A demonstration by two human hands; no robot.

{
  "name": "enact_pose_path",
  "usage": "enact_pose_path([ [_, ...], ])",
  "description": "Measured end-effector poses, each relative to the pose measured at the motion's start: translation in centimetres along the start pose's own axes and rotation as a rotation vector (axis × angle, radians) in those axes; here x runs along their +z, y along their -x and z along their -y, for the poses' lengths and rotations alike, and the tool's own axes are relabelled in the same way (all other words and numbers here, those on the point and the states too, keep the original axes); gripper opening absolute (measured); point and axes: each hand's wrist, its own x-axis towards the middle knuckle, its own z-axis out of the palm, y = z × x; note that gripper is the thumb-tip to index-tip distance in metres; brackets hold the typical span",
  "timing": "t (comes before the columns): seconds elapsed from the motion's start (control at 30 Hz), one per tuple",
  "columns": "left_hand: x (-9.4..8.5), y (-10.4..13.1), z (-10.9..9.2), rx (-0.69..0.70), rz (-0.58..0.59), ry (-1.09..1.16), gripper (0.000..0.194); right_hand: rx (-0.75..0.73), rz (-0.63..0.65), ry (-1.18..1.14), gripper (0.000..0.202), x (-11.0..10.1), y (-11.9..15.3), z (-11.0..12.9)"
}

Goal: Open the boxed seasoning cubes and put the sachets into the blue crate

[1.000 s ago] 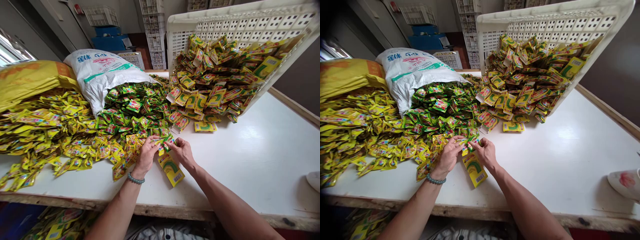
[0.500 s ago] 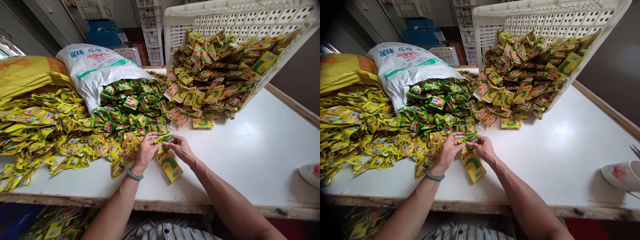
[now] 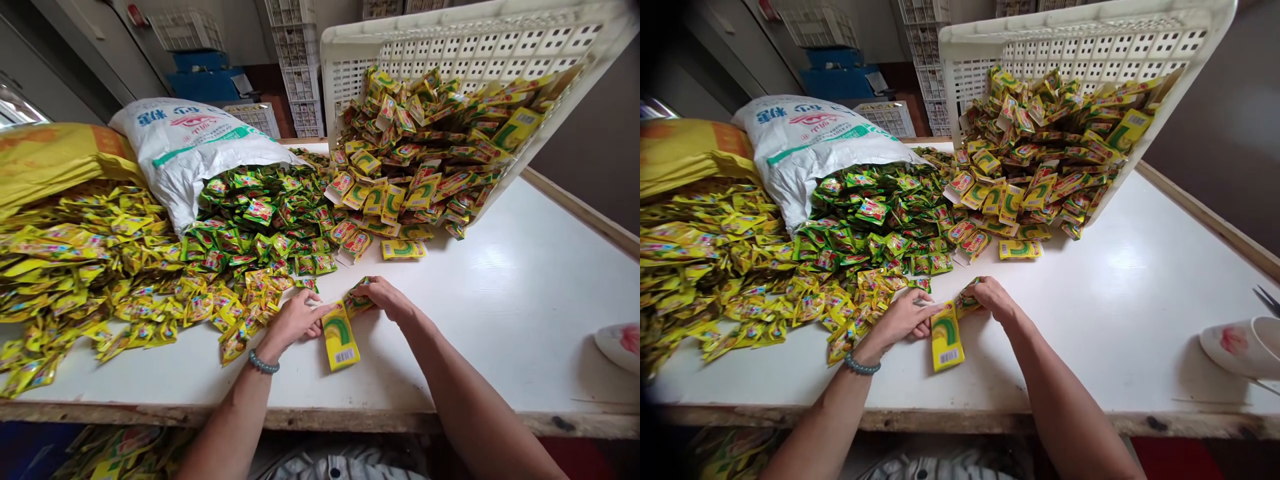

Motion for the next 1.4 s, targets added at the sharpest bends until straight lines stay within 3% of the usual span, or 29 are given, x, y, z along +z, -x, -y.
enact_pose_path([
  [0.1,0.1,0.3,-0.4,0.042,0.117,0.078,0.063,-0.046,-0.007,-0.233,0.025,1.6,0.3,0.0],
  [0.27,1.1,0.3,-0.8,0.328,-0.071,0.085,0.073,-0.289,0.041,-0.499,0.043,4.2,0.3,-0.7],
  [0.43,1.4,-0.2,-1.0,0.314,-0.055,0.221,0.078,-0.458,0.02,-0.543,0.039,3.4,0.2,-0.4],
  [0.57,0.6,-0.6,-1.1,0.332,-0.11,0.355,0.078,-0.432,0.218,-0.482,0.036,2.2,0.9,0.7],
  [0.67,0.4,-1.0,-1.3,0.371,-0.142,0.471,0.076,-0.39,0.323,-0.403,0.041,2.8,1.3,0.7],
  [0.8,0.6,-1.0,-1.6,0.368,-0.132,0.578,0.072,-0.395,0.201,-0.394,0.041,4.2,1.0,-0.4],
  [0.93,1.0,-0.5,-1.2,0.307,-0.039,0.525,0.094,-0.45,0.025,-0.443,0.037,4.3,0.4,-0.6],
  [1.03,1.3,-0.4,-0.5,0.212,0.014,0.379,0.079,-0.512,-0.078,-0.483,0.035,3.6,0.3,-0.1],
  [1.17,1.2,-0.6,-0.3,0.234,0.041,0.261,0.049,-0.635,-0.036,-0.343,0.031,2.4,0.5,0.6],
  [1.4,-0.2,-0.1,-1.1,0.251,0.093,0.137,0.04,-0.676,0.064,0.217,0.017,0.0,0.7,1.0],
])
